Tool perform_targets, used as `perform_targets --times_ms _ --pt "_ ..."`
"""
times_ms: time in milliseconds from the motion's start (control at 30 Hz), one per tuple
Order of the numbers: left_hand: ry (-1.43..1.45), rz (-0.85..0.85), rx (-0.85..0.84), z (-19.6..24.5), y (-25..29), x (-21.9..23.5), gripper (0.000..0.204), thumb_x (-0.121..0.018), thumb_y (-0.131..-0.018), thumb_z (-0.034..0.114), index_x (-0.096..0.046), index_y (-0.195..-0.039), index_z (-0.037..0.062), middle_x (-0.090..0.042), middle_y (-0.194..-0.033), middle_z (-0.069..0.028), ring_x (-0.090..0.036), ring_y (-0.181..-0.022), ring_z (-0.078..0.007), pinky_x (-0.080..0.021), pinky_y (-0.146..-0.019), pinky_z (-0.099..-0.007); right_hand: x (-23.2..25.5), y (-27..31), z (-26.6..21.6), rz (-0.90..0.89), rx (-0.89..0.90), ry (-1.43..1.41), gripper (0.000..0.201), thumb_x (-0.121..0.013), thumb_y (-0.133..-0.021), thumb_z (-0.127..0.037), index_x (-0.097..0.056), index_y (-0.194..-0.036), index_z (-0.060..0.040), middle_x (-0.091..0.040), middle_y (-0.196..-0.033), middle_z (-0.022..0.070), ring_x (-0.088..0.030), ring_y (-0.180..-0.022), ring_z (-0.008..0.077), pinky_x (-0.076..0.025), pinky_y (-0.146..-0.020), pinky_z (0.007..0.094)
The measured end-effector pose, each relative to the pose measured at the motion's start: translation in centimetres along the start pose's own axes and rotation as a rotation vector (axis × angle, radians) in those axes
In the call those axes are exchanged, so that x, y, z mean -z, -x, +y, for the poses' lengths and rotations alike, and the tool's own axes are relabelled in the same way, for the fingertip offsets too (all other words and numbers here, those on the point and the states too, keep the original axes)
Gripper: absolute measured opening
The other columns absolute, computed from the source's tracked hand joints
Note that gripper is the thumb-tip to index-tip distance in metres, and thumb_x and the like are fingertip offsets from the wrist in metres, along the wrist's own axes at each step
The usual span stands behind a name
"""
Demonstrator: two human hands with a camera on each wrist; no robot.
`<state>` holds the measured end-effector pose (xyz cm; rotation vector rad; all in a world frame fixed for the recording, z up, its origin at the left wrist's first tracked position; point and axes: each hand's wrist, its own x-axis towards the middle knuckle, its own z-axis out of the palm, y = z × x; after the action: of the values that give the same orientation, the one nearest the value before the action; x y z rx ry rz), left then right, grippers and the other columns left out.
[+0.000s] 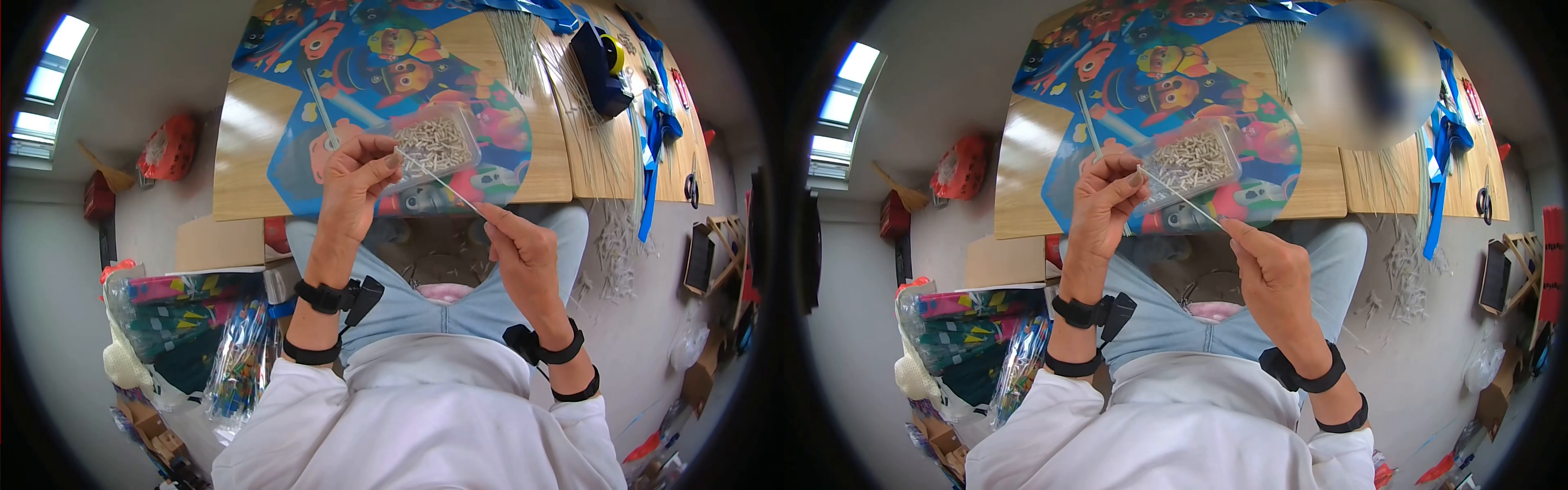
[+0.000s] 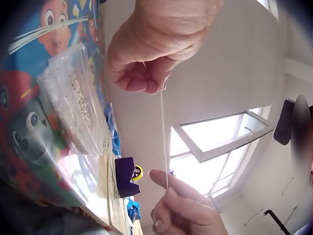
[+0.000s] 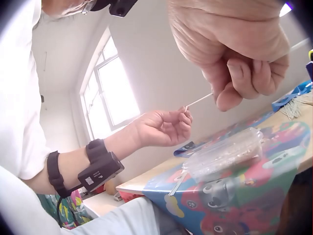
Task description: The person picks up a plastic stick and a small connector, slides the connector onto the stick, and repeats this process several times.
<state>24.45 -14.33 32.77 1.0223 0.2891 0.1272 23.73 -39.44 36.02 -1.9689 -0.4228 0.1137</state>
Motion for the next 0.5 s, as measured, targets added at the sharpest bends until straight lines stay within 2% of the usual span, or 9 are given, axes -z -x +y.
perform_targets --times_ms 100,233,333,500 --pt "-0.095 0.007 -0.026 0.08 0.06 0.07 0.016 -0.070 -0.085 -0.004 -0.069 -0.100 0.0018 -0.068 -0.089 -0.0046 -0.067 -0.080 -0.0129 -0.057 -0.073 -0.0251 0.13 0.03 0.09 0.016 0.078 0.117 0.034 -0.062 -0.084 0.008 -0.070 -0.115 -0.0032 -0.062 -0.072 0.0126 -0.059 -0.059 0.0231 -0.045 -0.054 0.0308" --pt "-0.291 -0.004 -0.138 0.17 0.14 0.04 0.016 -0.071 -0.085 -0.004 -0.069 -0.099 0.0010 -0.068 -0.088 -0.0038 -0.064 -0.077 -0.0108 -0.054 -0.071 -0.0245 0.45 0.11 -0.06 0.047 0.191 0.314 0.039 -0.062 -0.079 0.009 -0.070 -0.115 -0.0054 -0.062 -0.073 0.0106 -0.061 -0.061 0.0264 -0.047 -0.054 0.0337" --pt "-0.376 0.014 -0.181 0.56 0.64 -0.58 0.015 -0.071 -0.085 -0.004 -0.069 -0.099 0.0004 -0.068 -0.089 -0.0036 -0.063 -0.077 -0.0100 -0.053 -0.070 -0.0246 0.54 0.26 -0.06 0.041 0.196 0.377 0.037 -0.062 -0.080 0.008 -0.070 -0.113 -0.0058 -0.062 -0.071 0.0102 -0.061 -0.060 0.0268 -0.046 -0.053 0.0347" --pt "-0.264 -0.010 -0.132 0.46 0.83 -0.35 0.014 -0.071 -0.086 -0.003 -0.068 -0.100 -0.0005 -0.068 -0.089 -0.0042 -0.063 -0.077 -0.0106 -0.053 -0.070 -0.0242 -0.05 0.56 0.91 0.042 0.112 0.179 0.031 -0.062 -0.082 0.006 -0.070 -0.110 -0.0045 -0.062 -0.070 0.0108 -0.061 -0.059 0.0277 -0.046 -0.053 0.0347"
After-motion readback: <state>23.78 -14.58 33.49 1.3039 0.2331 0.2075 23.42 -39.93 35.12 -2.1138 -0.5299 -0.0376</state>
